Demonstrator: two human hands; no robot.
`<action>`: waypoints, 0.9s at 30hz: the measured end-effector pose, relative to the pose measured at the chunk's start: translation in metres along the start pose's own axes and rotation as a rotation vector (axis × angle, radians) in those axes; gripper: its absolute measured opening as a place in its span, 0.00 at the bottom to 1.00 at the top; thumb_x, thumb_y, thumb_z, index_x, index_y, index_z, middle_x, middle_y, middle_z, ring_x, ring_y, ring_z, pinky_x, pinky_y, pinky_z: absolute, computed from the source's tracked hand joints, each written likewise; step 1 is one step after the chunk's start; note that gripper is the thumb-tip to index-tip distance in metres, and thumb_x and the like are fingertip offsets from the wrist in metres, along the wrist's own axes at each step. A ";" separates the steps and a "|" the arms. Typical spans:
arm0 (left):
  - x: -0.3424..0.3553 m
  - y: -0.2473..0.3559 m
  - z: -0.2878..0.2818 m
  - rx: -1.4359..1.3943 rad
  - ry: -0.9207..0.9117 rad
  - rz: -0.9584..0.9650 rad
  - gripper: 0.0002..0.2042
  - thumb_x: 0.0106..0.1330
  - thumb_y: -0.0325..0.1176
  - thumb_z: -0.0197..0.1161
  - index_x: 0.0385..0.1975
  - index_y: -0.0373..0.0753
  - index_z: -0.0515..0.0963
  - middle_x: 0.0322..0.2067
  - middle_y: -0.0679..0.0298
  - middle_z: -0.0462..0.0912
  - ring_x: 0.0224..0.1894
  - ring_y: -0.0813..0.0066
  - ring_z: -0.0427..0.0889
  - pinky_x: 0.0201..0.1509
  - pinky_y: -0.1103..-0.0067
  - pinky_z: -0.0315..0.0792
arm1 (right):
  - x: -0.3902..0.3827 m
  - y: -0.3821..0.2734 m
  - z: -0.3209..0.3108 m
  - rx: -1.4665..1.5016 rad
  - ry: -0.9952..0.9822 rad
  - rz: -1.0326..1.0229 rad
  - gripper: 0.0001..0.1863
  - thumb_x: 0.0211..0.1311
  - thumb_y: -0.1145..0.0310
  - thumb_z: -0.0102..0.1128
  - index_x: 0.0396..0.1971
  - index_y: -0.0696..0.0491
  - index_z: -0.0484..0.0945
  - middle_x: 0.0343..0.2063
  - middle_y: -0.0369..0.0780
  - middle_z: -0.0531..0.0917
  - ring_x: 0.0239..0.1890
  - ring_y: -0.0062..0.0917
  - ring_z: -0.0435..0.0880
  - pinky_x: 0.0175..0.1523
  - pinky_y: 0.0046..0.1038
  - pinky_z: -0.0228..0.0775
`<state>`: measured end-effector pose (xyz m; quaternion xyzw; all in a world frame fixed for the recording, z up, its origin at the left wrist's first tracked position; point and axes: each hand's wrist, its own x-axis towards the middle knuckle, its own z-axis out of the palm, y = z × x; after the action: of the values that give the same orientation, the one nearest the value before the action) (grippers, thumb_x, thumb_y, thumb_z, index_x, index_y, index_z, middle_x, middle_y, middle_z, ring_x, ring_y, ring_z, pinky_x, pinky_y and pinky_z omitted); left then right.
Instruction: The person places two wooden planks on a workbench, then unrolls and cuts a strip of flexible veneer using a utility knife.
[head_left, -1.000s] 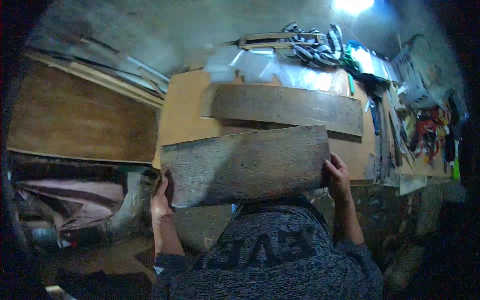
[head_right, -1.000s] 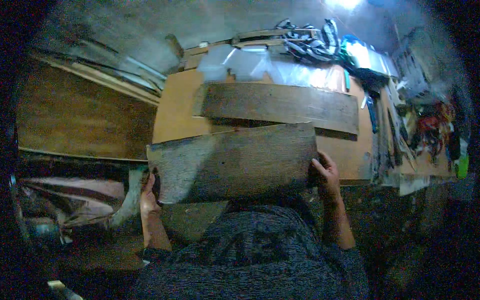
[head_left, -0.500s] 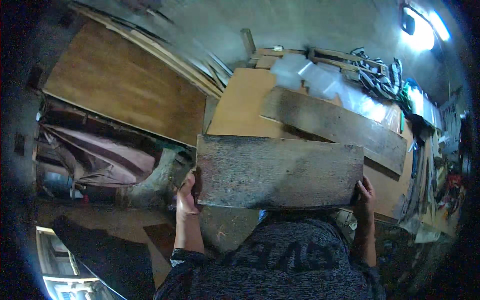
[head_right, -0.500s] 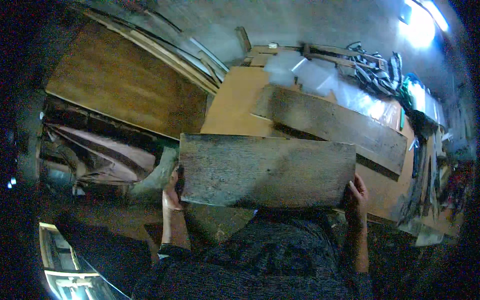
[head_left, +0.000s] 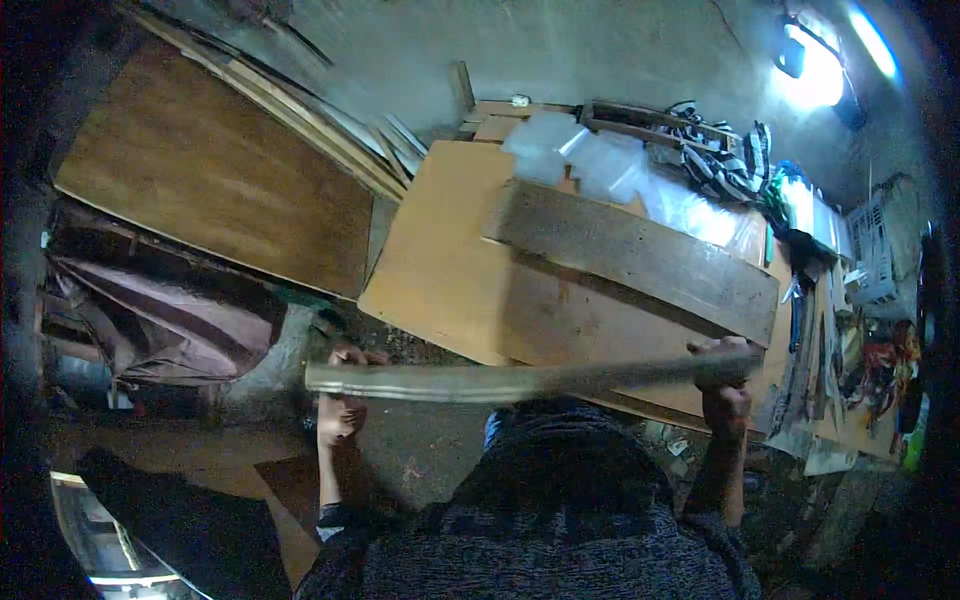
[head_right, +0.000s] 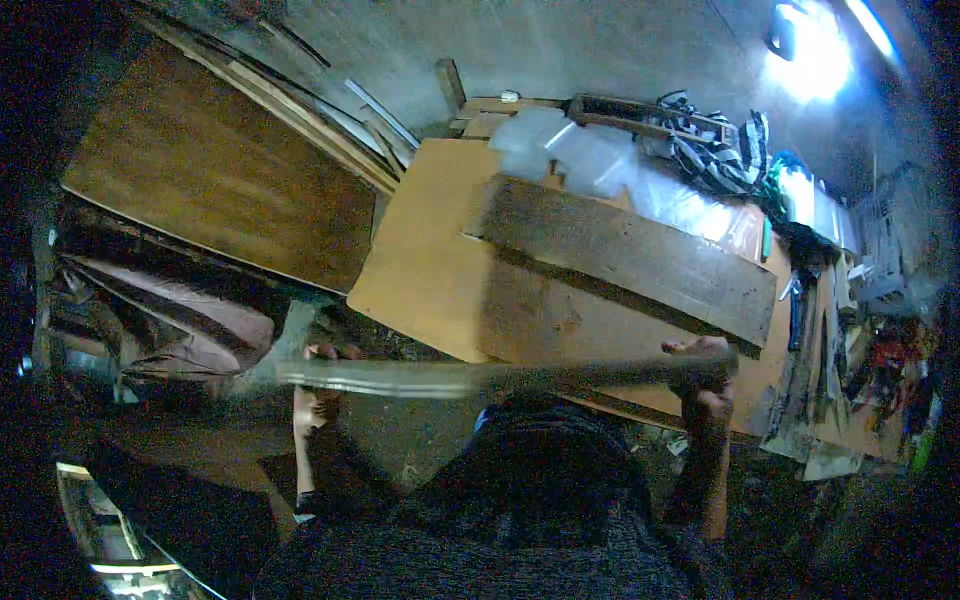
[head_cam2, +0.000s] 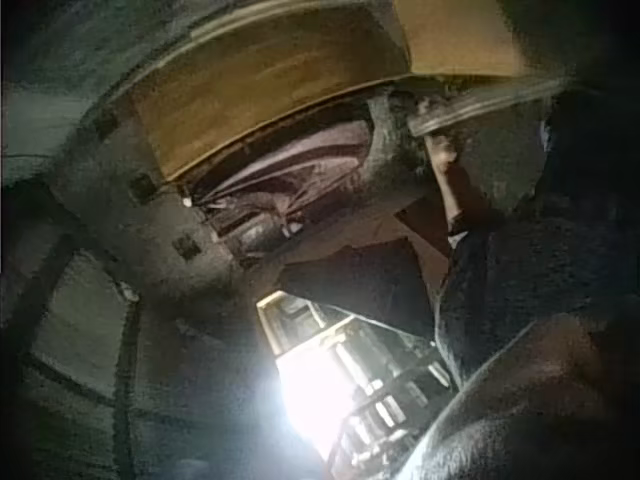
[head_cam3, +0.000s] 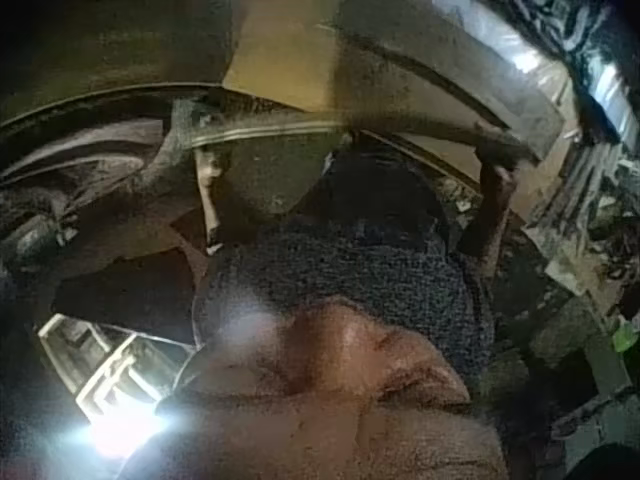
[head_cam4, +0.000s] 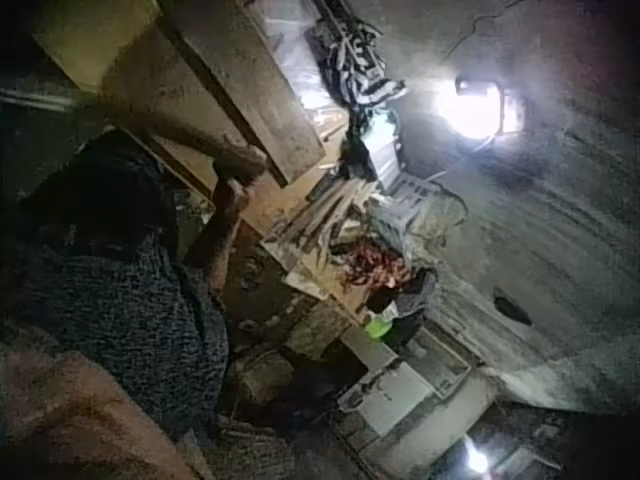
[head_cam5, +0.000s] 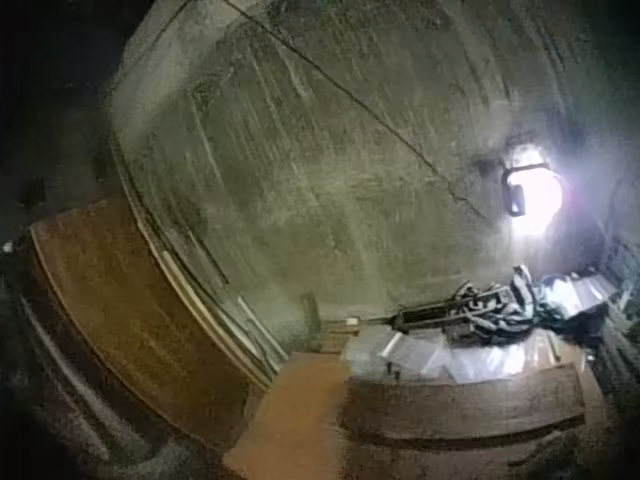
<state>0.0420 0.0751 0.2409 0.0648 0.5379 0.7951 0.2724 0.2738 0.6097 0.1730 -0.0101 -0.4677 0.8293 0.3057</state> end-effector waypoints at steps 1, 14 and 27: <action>-0.002 0.000 -0.015 -0.145 -0.046 -0.053 0.12 0.63 0.33 0.57 0.43 0.36 0.70 0.39 0.63 0.76 0.42 0.72 0.77 0.49 0.72 0.72 | 0.008 0.000 0.003 0.059 -0.116 -0.028 0.20 0.60 0.76 0.54 0.53 0.57 0.67 0.46 0.45 0.78 0.56 0.34 0.72 0.61 0.34 0.61; 0.007 0.017 -0.023 0.613 0.091 0.591 0.12 0.66 0.38 0.52 0.39 0.34 0.70 0.48 0.52 0.72 0.52 0.65 0.71 0.56 0.67 0.66 | 0.001 0.005 0.061 -0.745 -0.109 -0.354 0.04 0.65 0.73 0.49 0.31 0.57 0.70 0.36 0.48 0.81 0.52 0.46 0.76 0.49 0.41 0.75; -0.005 0.024 -0.004 0.649 0.102 0.715 0.12 0.66 0.38 0.52 0.37 0.34 0.70 0.54 0.45 0.67 0.59 0.60 0.66 0.60 0.65 0.62 | 0.002 0.014 0.066 -0.493 -0.019 -0.286 0.06 0.67 0.71 0.45 0.33 0.57 0.70 0.38 0.47 0.80 0.52 0.44 0.75 0.50 0.40 0.73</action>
<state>0.0357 0.0632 0.2613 0.2881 0.7149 0.6322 -0.0789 0.2457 0.5548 0.1995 -0.0103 -0.6545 0.6391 0.4038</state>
